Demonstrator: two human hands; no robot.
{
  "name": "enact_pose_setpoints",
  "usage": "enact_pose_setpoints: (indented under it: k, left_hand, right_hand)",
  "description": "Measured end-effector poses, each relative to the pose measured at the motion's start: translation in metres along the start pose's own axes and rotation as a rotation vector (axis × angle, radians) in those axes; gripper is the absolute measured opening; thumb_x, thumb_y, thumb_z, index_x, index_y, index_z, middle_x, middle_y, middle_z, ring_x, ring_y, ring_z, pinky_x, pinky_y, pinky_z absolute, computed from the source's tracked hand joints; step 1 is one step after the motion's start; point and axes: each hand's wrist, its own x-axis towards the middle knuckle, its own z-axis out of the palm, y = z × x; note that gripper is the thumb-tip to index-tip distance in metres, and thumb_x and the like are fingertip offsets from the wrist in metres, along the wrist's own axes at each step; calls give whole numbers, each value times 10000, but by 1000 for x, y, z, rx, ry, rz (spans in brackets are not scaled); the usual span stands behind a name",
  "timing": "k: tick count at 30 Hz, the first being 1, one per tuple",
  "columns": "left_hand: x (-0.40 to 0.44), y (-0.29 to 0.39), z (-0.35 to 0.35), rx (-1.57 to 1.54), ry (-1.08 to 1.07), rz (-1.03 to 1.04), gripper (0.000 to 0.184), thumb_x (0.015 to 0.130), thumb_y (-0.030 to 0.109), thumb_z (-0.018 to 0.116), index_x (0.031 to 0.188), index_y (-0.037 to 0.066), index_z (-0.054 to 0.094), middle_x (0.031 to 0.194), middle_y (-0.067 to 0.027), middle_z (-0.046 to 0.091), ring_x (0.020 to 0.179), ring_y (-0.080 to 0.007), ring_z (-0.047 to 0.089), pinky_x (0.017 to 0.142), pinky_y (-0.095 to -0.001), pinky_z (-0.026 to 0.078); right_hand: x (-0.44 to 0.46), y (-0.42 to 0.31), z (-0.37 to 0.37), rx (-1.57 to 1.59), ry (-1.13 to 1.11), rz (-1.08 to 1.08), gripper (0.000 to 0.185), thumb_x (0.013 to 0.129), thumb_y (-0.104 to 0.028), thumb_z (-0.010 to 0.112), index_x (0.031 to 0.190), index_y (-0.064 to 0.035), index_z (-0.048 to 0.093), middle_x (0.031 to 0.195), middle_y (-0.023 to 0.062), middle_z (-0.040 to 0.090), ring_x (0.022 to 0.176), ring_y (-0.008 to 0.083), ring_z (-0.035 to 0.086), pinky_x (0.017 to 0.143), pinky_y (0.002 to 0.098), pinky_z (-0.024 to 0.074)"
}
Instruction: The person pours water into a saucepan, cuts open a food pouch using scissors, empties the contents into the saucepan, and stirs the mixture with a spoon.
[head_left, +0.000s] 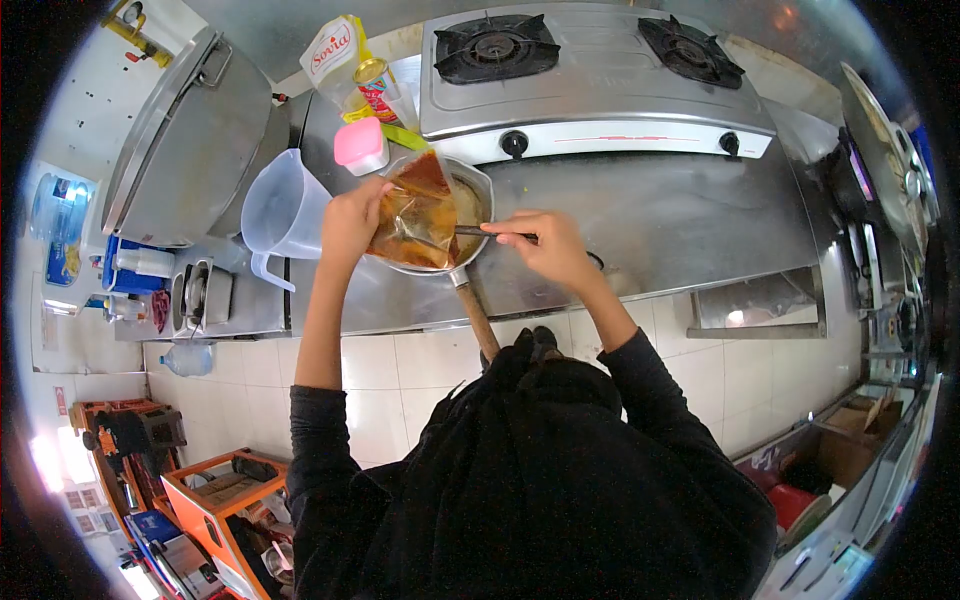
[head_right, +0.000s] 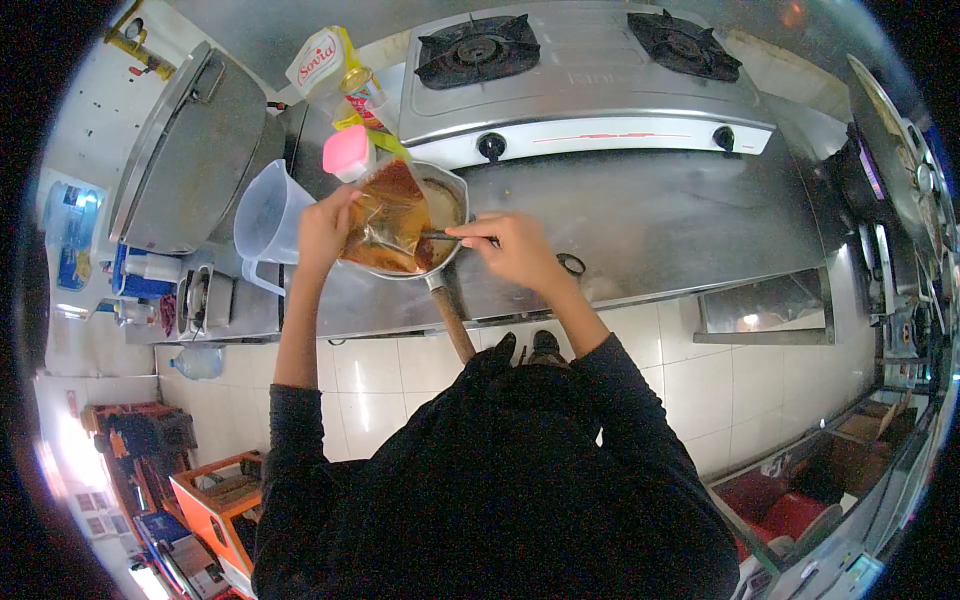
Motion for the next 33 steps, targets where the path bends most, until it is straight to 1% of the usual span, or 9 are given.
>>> enact_pose_setpoints:
  k: [9,11,12,14,15,20,26,30,33]
  left_hand:
    - [12,13,-12,-222,-198,1,176,853,196,535,867,37,610,730,-181,577,674,-353,568,591,-372,448]
    - [17,12,-12,-219,-246,17,176,849,188,537,876,28,603,755,-183,580,685,-352,570,602,-370,450]
    - [17,8,-9,-202,-206,69,167,844,183,538,877,30,593,755,-177,584,685,-351,571,596,-369,451]
    - [16,-3,-3,-165,-125,174,150,834,173,539,879,33,574,755,-165,591,686,-349,572,584,-367,454]
    - [16,-2,-3,-89,-106,174,133,828,168,537,870,44,563,748,-150,596,677,-340,576,568,-367,456]
    - [7,2,-4,416,-83,172,46,808,149,516,828,107,512,689,-72,600,606,-281,591,481,-364,457]
    - [13,-8,-3,271,0,291,67,809,170,516,854,126,495,642,-59,570,534,-254,576,452,-367,450]
    - [20,-16,-4,288,-19,270,80,810,163,517,866,117,484,654,-71,574,540,-263,578,451,-376,447]
    - [26,-18,-5,286,15,259,82,818,161,515,874,113,479,667,-79,576,538,-267,577,451,-381,444]
  right_hand:
    - [-1,9,23,63,62,-75,232,750,-171,640,970,-231,682,652,42,558,548,210,503,518,320,387]
    - [1,8,34,49,68,-91,241,757,-122,633,977,-208,680,628,52,534,539,196,480,513,303,381]
    - [2,7,38,41,71,-97,247,760,-98,629,981,-197,679,616,57,522,535,189,468,511,295,377]
    - [2,3,41,-4,70,-57,226,768,-178,623,980,-232,676,632,43,534,564,215,511,529,324,404]
    - [2,1,42,-26,70,-37,218,771,-218,620,980,-249,674,641,36,541,579,228,533,538,338,418]
    - [-3,-7,43,-29,77,-27,208,779,-197,609,973,-227,675,699,35,586,617,230,558,554,337,438]
    - [-3,-10,42,-55,82,-18,212,777,-179,607,975,-216,674,744,36,614,636,236,572,560,333,451]
    - [4,-13,37,-131,63,10,213,778,-173,605,973,-221,675,744,37,613,641,238,576,559,333,454]
    - [8,-12,36,-40,123,-1,212,783,-170,600,973,-226,675,724,40,602,627,237,566,550,341,446]
